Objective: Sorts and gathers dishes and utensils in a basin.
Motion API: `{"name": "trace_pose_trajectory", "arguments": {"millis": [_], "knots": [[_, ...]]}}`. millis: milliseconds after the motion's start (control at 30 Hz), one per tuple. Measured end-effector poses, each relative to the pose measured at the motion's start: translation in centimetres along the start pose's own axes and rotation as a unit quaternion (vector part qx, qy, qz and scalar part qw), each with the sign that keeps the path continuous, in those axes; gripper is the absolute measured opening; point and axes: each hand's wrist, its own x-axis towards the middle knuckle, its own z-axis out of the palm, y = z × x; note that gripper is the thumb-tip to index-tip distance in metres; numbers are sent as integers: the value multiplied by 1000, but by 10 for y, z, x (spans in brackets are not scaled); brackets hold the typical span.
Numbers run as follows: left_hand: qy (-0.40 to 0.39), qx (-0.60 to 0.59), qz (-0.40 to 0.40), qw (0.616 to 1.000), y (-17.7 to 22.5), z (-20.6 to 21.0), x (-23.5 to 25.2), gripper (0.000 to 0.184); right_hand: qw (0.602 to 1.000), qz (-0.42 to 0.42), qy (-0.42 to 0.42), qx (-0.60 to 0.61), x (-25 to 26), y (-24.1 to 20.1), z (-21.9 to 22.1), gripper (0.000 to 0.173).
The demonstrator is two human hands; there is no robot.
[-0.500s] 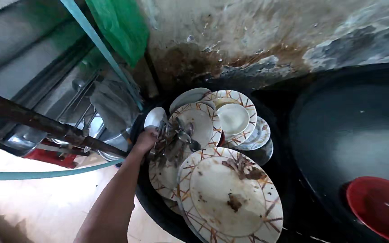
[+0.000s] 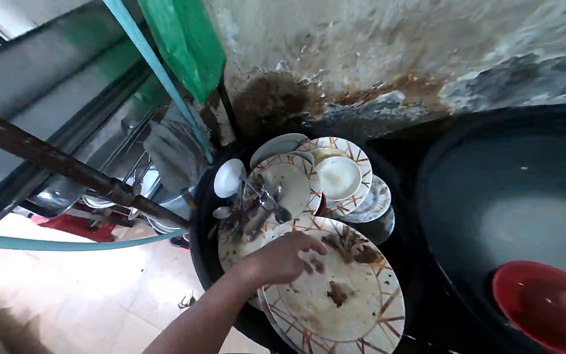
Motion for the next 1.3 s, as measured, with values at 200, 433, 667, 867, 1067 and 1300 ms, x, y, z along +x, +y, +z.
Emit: {"name": "trace_pose_trajectory", "arguments": {"millis": [200,433,667,867,1067,1300], "knots": [[280,23,-41,959,-47,-66,59,33,999,25,22,24,22,51,-27,44],[282,124,-153,939,-93,-107,102,35,995,19,78,52,26,58,-29,34],[243,151,-167,943,-102,-101,115,54,990,35,84,109,28,73,-32,34],[283,188,-206,918,-108,-87,121,43,991,59,81,89,26,59,-27,30],[272,181,-240,914,-94,-84,121,36,993,56,56,86,24,50,-25,31],[269,105,-251,924,-98,-109,129,39,990,58,75,104,29,54,-26,30]]}}
